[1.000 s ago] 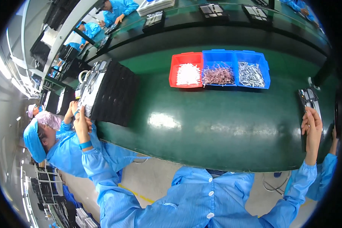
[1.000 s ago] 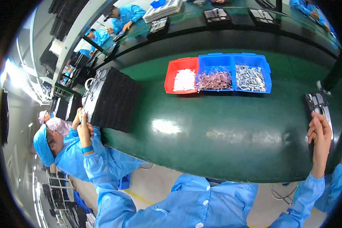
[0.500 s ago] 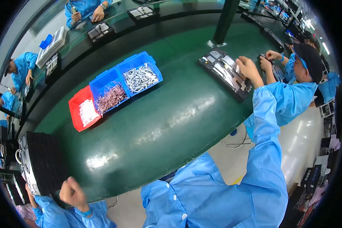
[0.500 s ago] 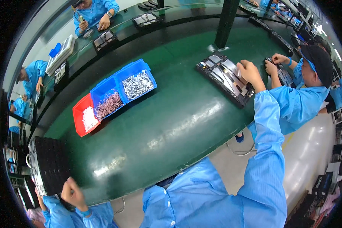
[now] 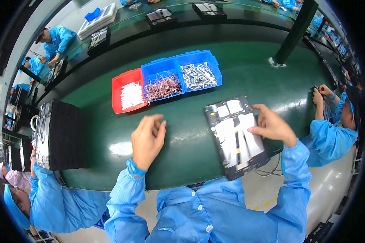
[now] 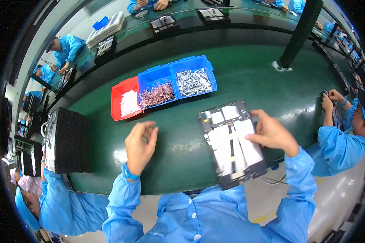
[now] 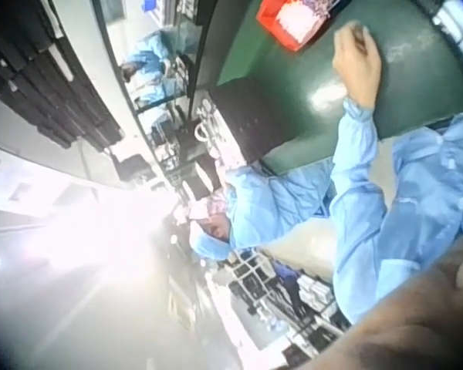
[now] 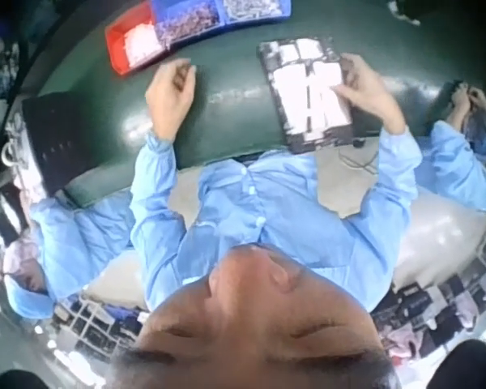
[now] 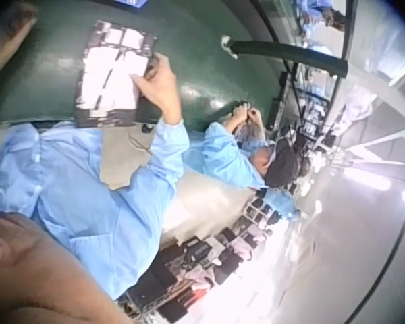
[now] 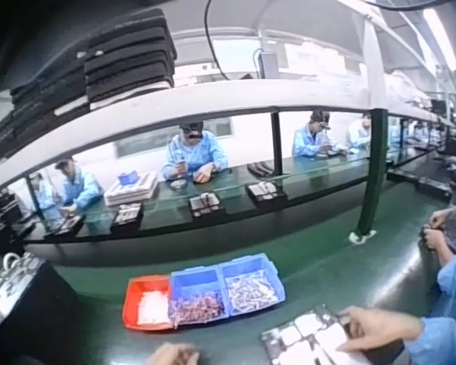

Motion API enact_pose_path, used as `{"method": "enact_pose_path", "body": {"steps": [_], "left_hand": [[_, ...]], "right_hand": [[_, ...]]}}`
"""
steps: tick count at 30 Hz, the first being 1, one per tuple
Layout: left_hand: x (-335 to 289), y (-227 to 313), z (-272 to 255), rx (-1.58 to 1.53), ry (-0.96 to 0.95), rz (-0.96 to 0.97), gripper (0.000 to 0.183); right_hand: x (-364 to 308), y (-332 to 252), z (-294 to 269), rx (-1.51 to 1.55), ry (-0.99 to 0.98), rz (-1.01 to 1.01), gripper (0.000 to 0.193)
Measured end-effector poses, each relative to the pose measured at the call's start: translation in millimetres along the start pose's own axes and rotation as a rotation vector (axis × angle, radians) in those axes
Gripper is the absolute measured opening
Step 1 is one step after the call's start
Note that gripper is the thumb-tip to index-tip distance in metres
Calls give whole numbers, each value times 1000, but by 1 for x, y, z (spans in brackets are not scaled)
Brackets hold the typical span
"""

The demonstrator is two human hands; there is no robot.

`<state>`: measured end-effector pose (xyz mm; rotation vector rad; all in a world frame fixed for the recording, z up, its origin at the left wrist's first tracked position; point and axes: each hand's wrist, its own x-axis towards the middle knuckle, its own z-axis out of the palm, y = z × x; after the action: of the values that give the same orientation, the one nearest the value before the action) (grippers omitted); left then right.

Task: The person assembles tablets by taking tape strips from bins, applying and pressing them onto tablet components by hand, and securing the edges before placing each tablet on the assembly line.

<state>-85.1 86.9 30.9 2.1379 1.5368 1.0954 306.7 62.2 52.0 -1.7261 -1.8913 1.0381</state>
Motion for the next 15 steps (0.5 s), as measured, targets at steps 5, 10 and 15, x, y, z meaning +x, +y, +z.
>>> {"method": "enact_pose_path", "body": {"steps": [5,10,15], "left_hand": [[37,-17,12,313,208,104,23],[46,-28,16,323,231,171,26],[46,-27,18,354,273,151,16]], "right_hand": [[6,-39,47,280,-54,10,78],[33,-34,36,570,-155,156,69],[78,-17,34,632,119,52,51]]}}
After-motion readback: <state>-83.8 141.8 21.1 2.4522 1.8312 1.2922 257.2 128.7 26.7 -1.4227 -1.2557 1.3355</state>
